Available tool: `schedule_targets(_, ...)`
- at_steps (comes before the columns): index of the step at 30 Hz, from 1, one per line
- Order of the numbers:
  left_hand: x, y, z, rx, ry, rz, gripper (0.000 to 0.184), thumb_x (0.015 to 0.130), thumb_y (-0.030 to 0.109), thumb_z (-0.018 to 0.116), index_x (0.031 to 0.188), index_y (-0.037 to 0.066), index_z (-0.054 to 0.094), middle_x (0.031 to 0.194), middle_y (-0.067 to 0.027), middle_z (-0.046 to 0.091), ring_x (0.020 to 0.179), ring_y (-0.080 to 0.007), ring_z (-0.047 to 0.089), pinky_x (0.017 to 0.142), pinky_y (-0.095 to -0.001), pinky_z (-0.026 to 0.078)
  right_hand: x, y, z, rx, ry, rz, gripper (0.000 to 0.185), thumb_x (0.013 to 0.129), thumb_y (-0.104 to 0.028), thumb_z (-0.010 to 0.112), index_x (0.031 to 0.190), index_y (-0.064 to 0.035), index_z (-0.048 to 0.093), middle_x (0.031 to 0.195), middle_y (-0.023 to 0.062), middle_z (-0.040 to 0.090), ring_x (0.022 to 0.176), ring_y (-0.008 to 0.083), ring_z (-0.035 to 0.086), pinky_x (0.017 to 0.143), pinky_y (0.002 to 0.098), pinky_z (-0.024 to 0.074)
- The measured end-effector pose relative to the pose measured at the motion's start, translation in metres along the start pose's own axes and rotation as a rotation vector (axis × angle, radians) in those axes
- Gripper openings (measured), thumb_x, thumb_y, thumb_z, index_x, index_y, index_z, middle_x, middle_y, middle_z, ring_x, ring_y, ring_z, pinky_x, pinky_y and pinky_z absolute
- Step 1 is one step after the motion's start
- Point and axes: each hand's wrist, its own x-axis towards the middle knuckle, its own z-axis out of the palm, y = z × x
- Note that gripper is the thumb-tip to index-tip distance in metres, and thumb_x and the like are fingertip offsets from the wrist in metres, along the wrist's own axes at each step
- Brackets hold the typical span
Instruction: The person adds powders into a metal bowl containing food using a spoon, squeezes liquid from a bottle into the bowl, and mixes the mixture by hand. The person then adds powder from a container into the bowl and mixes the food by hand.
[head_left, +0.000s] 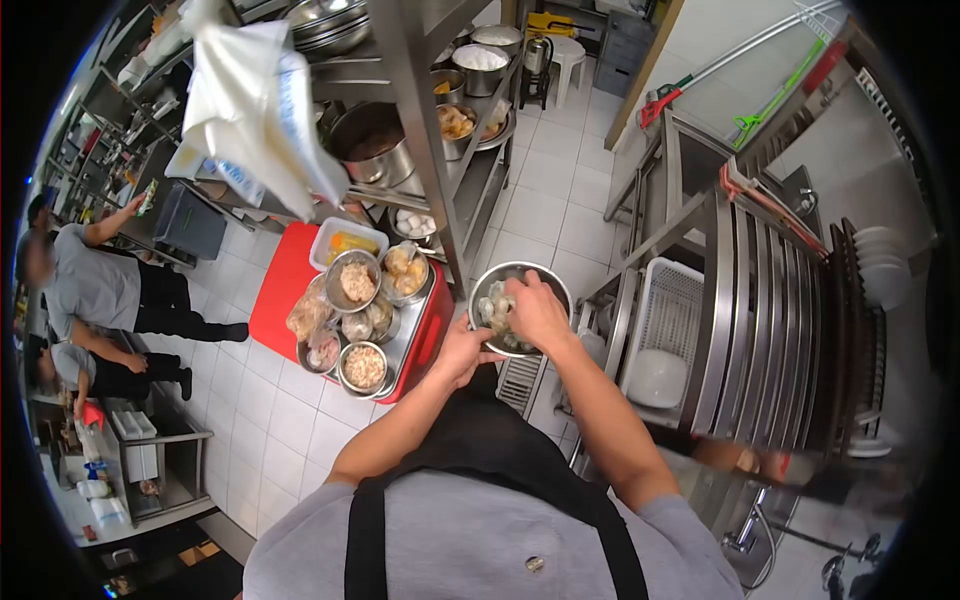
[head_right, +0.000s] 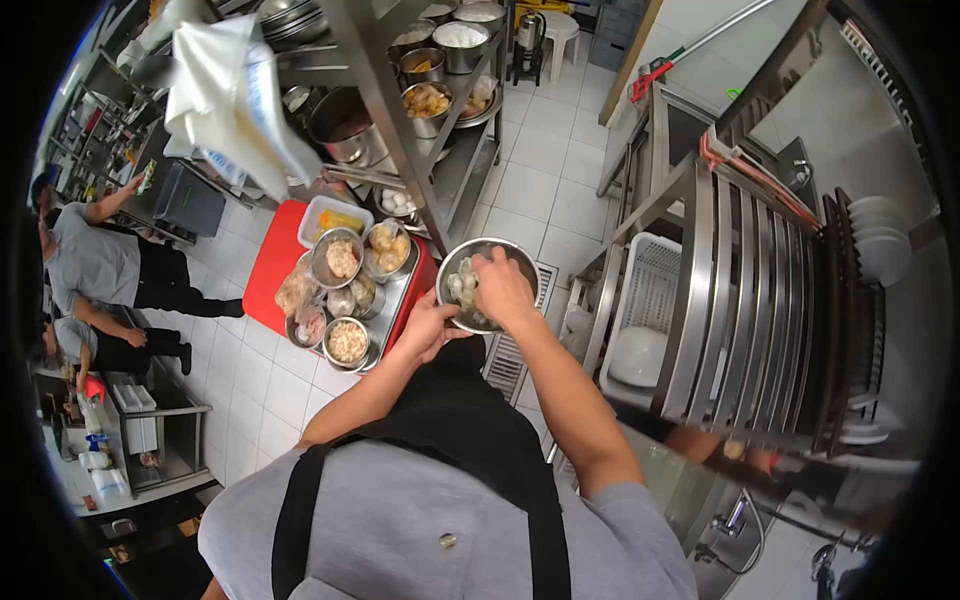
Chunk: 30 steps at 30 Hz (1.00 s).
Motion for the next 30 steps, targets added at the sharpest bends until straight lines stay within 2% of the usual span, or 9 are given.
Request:
schedule_targets(2, 0.033, 0.010, 0.001, -0.016, -0.003, 0.022, 0.040, 0.093, -0.002, 0.044, 0.133, 0.004, 0.044, 0.113, -0.0135, 0.062, 0.087, -0.0228, 0.070, 0.066, -0.0345, 0.064, 0.029, 0.009, -0.020, 0.083, -0.097, -0.101, 0.028, 0.077, -0.008, 0.065, 0.104, -0.0031, 0.065, 0.108, 0.0248, 0.061, 0.092, 0.0443, 0.065, 0.082, 0.0498, 0.0531)
schedule_targets(5, 0.077, 0.042, 0.011, -0.031, -0.036, 0.028, 0.039, 0.093, -0.002, 0.044, 0.132, 0.004, 0.045, 0.112, -0.0138, 0.063, 0.087, -0.0230, 0.070, 0.065, -0.0350, 0.064, 0.081, 0.010, -0.059, 0.040, -0.079, 0.014, 0.025, 0.080, -0.016, 0.068, 0.104, -0.0071, 0.068, 0.099, 0.0216, 0.066, 0.091, 0.0422, 0.064, 0.081, 0.0488, 0.0516)
schedule_targets(7, 0.105, 0.062, 0.018, -0.036, -0.050, 0.026, 0.038, 0.093, -0.001, 0.045, 0.131, 0.004, 0.046, 0.111, -0.0130, 0.063, 0.087, -0.0232, 0.070, 0.065, -0.0354, 0.064, 0.114, 0.025, -0.065, 0.074, 0.126, -0.018, 0.019, 0.081, -0.015, 0.065, 0.097, -0.0058, 0.071, 0.094, 0.0221, 0.068, 0.086, 0.0421, 0.066, 0.079, 0.0479, 0.0527)
schedule_targets(11, 0.154, 0.104, 0.029, -0.099, 0.003, 0.054, 0.038, 0.093, 0.000, 0.048, 0.130, 0.005, 0.046, 0.111, -0.0117, 0.064, 0.086, -0.0236, 0.070, 0.064, -0.0362, 0.064, 0.183, 0.046, -0.097, 0.050, -0.128, -0.061, 0.016, 0.081, -0.012, 0.061, 0.086, -0.0011, 0.071, 0.086, 0.0235, 0.069, 0.082, 0.0409, 0.067, 0.078, 0.0460, 0.0541)
schedule_targets(16, 0.198, 0.147, 0.040, -0.079, 0.078, 0.125, 0.041, 0.095, -0.002, 0.046, 0.135, 0.006, 0.044, 0.122, -0.0144, 0.060, 0.093, -0.0250, 0.069, 0.064, -0.0361, 0.064, 0.306, 0.073, -0.142, 0.501, 0.226, -0.142, 0.019, 0.086, -0.020, 0.064, 0.093, -0.0041, 0.073, 0.082, 0.0166, 0.071, 0.076, 0.0317, 0.070, 0.072, 0.0400, 0.0537)
schedule_targets(20, 0.219, 0.167, 0.057, -0.147, 0.177, 0.240, 0.043, 0.096, 0.000, 0.046, 0.138, 0.002, 0.038, 0.121, -0.0172, 0.060, 0.092, -0.0262, 0.070, 0.063, -0.0341, 0.064, 0.448, 0.082, -0.176, 0.466, 0.162, -0.075, 0.026, 0.087, -0.024, 0.065, 0.101, -0.0028, 0.073, 0.094, 0.0159, 0.073, 0.086, 0.0258, 0.071, 0.078, 0.0340, 0.0537)
schedule_targets(22, 0.231, 0.181, 0.067, -0.191, 0.241, 0.293, 0.042, 0.096, 0.001, 0.047, 0.137, -0.001, 0.038, 0.118, -0.0180, 0.061, 0.089, -0.0260, 0.071, 0.062, -0.0331, 0.065, 0.528, 0.095, -0.156, 0.325, 0.181, -0.168, 0.031, 0.082, -0.024, 0.065, 0.105, -0.0043, 0.073, 0.102, 0.0195, 0.071, 0.099, 0.0360, 0.067, 0.089, 0.0414, 0.0526)
schedule_targets(27, 0.237, 0.218, 0.085, -0.214, 0.398, 0.342, 0.041, 0.095, 0.001, 0.048, 0.135, -0.002, 0.039, 0.117, -0.0190, 0.062, 0.087, -0.0268, 0.071, 0.064, -0.0342, 0.065, 0.645, 0.089, -0.115, 0.106, -0.009, -0.136, 0.044, 0.080, -0.029, 0.069, 0.105, 0.0077, 0.068, 0.110, 0.0295, 0.066, 0.109, 0.0399, 0.062, 0.097, 0.0443, 0.0486)
schedule_targets(30, 0.235, 0.236, 0.095, -0.282, 0.483, 0.379, 0.039, 0.095, 0.000, 0.047, 0.134, -0.003, 0.040, 0.115, -0.0186, 0.062, 0.083, -0.0253, 0.071, 0.059, -0.0322, 0.064, 0.675, 0.093, -0.089, 0.019, -0.028, -0.198, 0.057, 0.079, -0.040, 0.074, 0.110, 0.0078, 0.066, 0.112, 0.0270, 0.066, 0.111, 0.0385, 0.062, 0.097, 0.0434, 0.0495)
